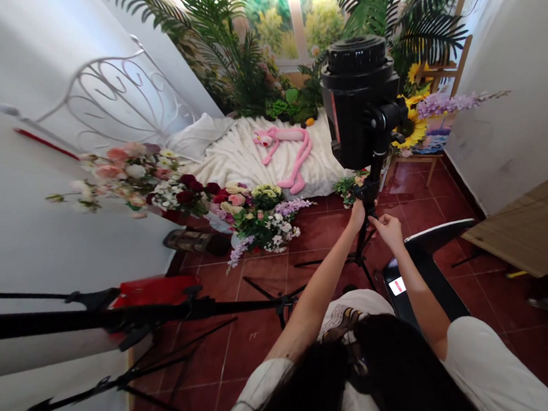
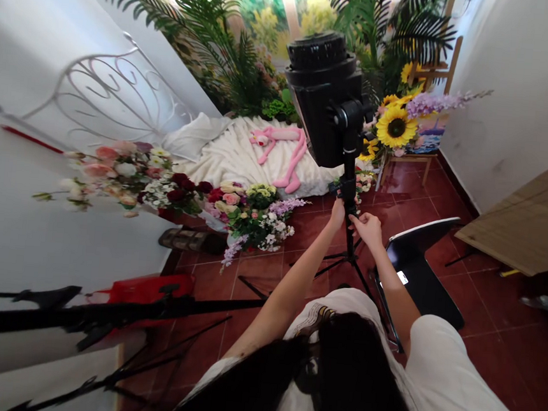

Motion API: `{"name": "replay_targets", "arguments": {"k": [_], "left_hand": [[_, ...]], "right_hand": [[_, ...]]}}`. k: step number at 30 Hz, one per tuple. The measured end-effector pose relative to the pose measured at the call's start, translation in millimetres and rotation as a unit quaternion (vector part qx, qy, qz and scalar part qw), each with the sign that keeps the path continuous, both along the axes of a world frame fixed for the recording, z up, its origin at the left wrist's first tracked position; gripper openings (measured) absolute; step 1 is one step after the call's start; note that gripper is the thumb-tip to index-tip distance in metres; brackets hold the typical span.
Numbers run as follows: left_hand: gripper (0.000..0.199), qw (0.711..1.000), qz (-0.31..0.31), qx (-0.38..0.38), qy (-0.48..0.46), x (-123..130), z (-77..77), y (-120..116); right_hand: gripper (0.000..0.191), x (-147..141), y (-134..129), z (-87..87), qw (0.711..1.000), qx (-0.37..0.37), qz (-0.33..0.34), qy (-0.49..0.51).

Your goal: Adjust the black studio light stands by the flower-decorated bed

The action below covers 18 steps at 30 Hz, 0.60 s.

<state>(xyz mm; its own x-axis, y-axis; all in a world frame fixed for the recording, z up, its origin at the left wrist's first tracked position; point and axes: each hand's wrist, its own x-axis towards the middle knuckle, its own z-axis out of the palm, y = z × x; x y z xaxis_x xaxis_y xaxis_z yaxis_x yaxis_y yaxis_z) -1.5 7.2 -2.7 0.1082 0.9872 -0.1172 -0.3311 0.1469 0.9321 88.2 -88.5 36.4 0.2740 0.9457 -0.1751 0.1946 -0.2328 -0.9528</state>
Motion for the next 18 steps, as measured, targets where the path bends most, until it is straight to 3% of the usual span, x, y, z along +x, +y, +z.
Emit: {"name": "replay_targets", "arguments": {"k": [6, 14, 18], "left_hand": [[0.037, 0.999, 0.016, -0.006, 0.046, 2, -1.1, 0], [0.036, 0.997, -0.004, 0.005, 0.074, -2, 0.8, -6], [0.025, 0.997, 0.02, 0.037, 0.069, -20, -0.4, -27]], "right_hand": [[0.054, 1, 4, 9.6, 0.986, -0.07, 0.033, 0.145], [0.058, -2, 1, 4.5, 0.986, -0.037, 0.023, 0.159], [0.059, -2, 0, 4.0, 0.99, -0.035, 0.021, 0.133]]}}
